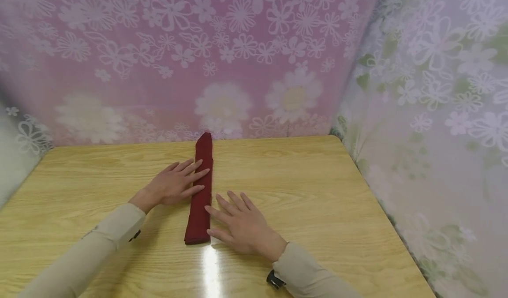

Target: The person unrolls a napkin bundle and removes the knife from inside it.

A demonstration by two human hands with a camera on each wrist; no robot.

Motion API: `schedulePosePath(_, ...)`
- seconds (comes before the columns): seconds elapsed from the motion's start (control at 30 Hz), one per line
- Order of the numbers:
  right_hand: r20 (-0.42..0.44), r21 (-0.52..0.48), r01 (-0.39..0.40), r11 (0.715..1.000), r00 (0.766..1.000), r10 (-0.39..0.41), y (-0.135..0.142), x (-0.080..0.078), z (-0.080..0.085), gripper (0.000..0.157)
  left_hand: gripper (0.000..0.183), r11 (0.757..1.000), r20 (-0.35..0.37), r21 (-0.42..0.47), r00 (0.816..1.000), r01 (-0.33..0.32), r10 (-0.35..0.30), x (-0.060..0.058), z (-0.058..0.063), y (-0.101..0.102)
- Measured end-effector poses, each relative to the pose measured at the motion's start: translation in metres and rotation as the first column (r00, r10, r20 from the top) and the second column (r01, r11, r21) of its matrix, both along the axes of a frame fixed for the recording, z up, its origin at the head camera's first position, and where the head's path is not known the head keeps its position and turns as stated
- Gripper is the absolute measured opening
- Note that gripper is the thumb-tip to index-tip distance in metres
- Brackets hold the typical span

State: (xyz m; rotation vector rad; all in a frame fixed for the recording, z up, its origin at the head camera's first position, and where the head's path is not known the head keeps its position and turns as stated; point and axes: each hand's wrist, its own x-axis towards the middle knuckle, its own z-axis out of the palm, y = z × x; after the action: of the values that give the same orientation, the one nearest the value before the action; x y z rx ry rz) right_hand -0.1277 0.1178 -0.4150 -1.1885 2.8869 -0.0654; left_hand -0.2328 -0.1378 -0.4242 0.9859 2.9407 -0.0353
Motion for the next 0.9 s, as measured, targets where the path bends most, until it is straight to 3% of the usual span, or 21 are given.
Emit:
schedulePosePath(0.4,0.008,-0.008,-0.002,1.000,1.000,0.002,-0.0029,0.0032,-0.0061,0.060,0.058,1.000,0.028,-0.003,1.000,0.001,-0.001,0.0022,-0.0045,-0.0023)
schedulePosePath(0.67,0.010,-0.010,0.003,1.000,1.000,-0.003,-0.0056,0.0049,-0.0043,0.060,0.059,1.000,0.081,0.014,0.997,0.008,-0.009,-0.0014,-0.0039,0.0014)
schedulePosePath(0.9,-0.015,-0.014,0.000,1.000,1.000,0.000,-0.0101,0.0060,0.0003,0.060,0.059,1.000,0.083,-0.005,0.996,0.019,-0.019,-0.0059,-0.0031,-0.0004)
